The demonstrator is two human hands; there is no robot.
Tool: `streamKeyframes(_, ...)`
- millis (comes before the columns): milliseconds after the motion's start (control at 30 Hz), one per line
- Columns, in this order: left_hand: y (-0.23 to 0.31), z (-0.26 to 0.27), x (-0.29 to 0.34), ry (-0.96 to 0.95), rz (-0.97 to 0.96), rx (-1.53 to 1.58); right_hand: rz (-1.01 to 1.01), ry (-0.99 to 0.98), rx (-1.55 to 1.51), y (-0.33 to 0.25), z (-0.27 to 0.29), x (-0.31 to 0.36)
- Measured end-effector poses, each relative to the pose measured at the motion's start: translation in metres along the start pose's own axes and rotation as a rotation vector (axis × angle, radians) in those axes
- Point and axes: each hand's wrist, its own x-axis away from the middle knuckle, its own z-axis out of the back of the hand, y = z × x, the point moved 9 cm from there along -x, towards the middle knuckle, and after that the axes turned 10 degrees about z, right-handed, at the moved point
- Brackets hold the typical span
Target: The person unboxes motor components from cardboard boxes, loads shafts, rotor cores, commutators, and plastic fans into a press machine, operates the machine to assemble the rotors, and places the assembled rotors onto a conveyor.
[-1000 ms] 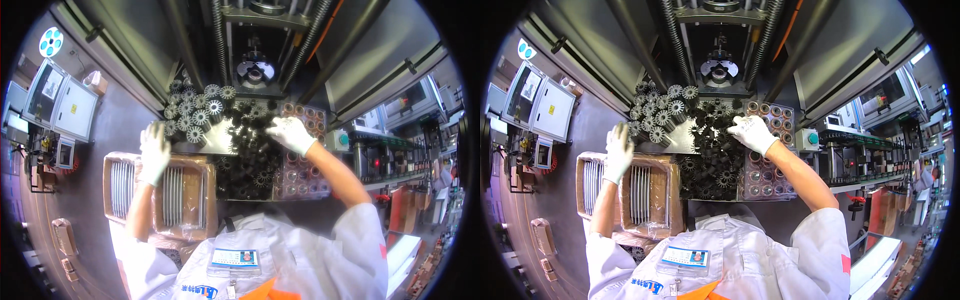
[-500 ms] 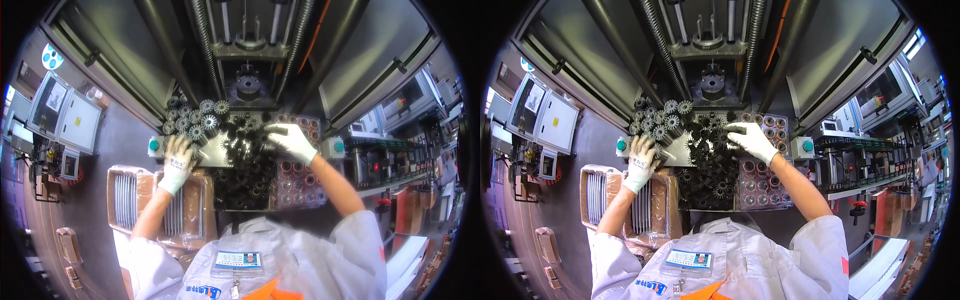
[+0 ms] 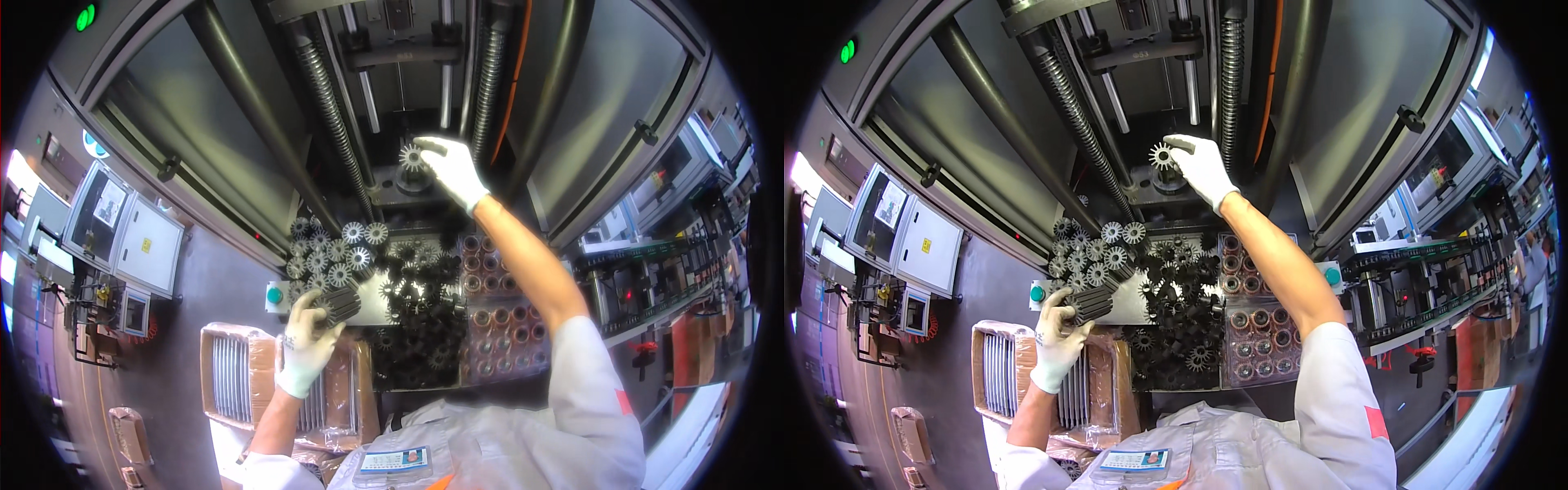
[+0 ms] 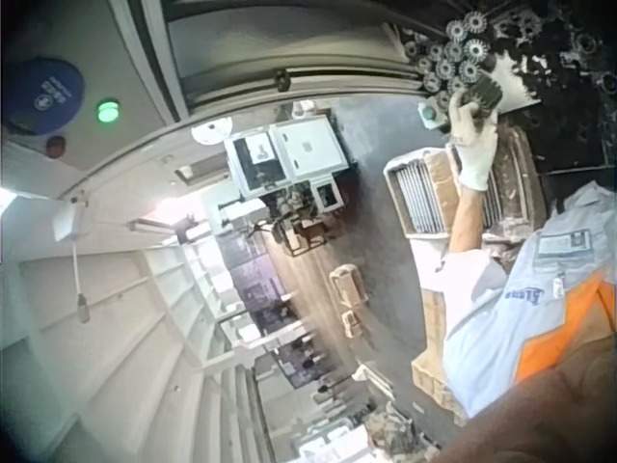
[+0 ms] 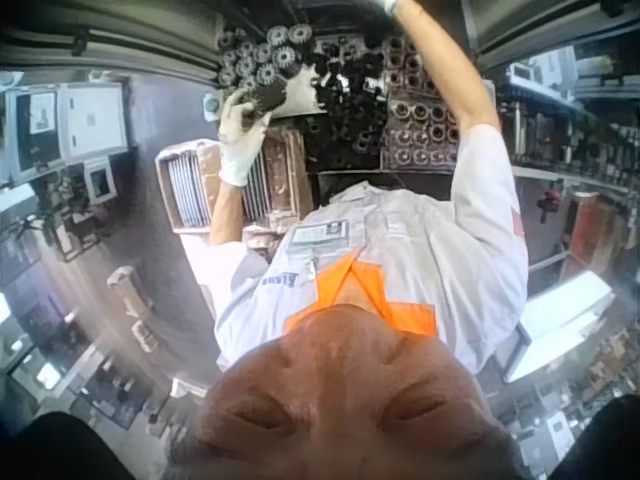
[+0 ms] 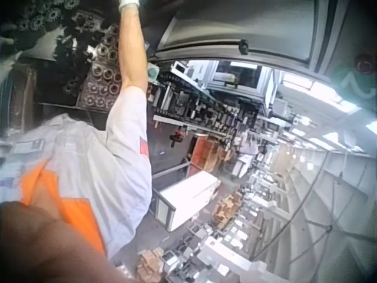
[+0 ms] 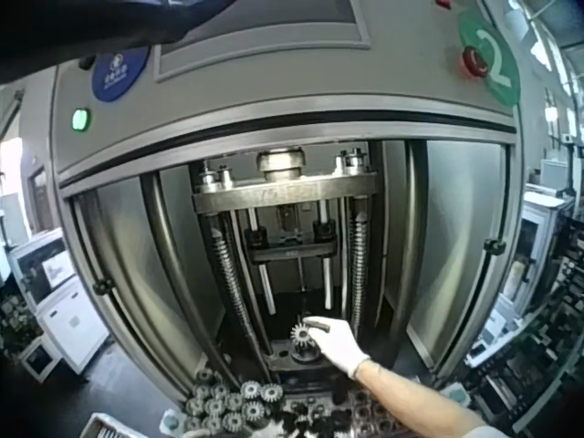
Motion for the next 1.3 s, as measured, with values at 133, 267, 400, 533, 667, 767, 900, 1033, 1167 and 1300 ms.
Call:
streamKeyframes(133,0.004,-0.005,-0.012,0.008,-0.009,0.058,-0.078,0.052,0.248,0.051,0.005,-0.023)
streamKeyframes(267,0.003,-0.017,-0.034,0.037,-0.115,0.037,-0.21,0.038,0.288,0.081,0.01,-0.031)
streamKeyframes(400,0.024,-0.038,-0.073,0.036,-0.149,0.105,-0.3,0.012,0.27,0.078,0.012,-0.026)
streamKeyframes(533,0.048,-0.044,-0.115,0.093,-0.216,0.125,0.035,0.063,0.568,0.028,0.006,0.011)
streamKeyframes(667,0.068,-0.083,-0.172,0.1,-0.247,0.156,0.018,-0.345,0.554,0.011,-0.003,0.119)
streamKeyframes(767,0.091,-0.097,-0.197,0.137,-0.339,0.048,-0.015,-0.748,0.729,0.01,-0.02,0.196)
streamKeyframes(900,0.099,-0.117,-0.229,0.058,-0.283,-0.017,0.053,-0.852,0.772,0.002,-0.031,0.227)
streamKeyframes(1033,0.106,-0.136,-0.246,-0.096,-0.332,-0.109,0.23,-0.892,0.833,0.013,-0.038,0.235)
streamKeyframes(1167,0.123,-0.146,-0.253,-0.111,-0.466,-0.272,0.355,-0.829,0.814,0.017,-0.039,0.234)
streamKeyframes(1300,0.12,-0.148,-0.255,-0.137,-0.441,-0.264,0.336,-0.834,0.774,0.02,-0.038,0.235)
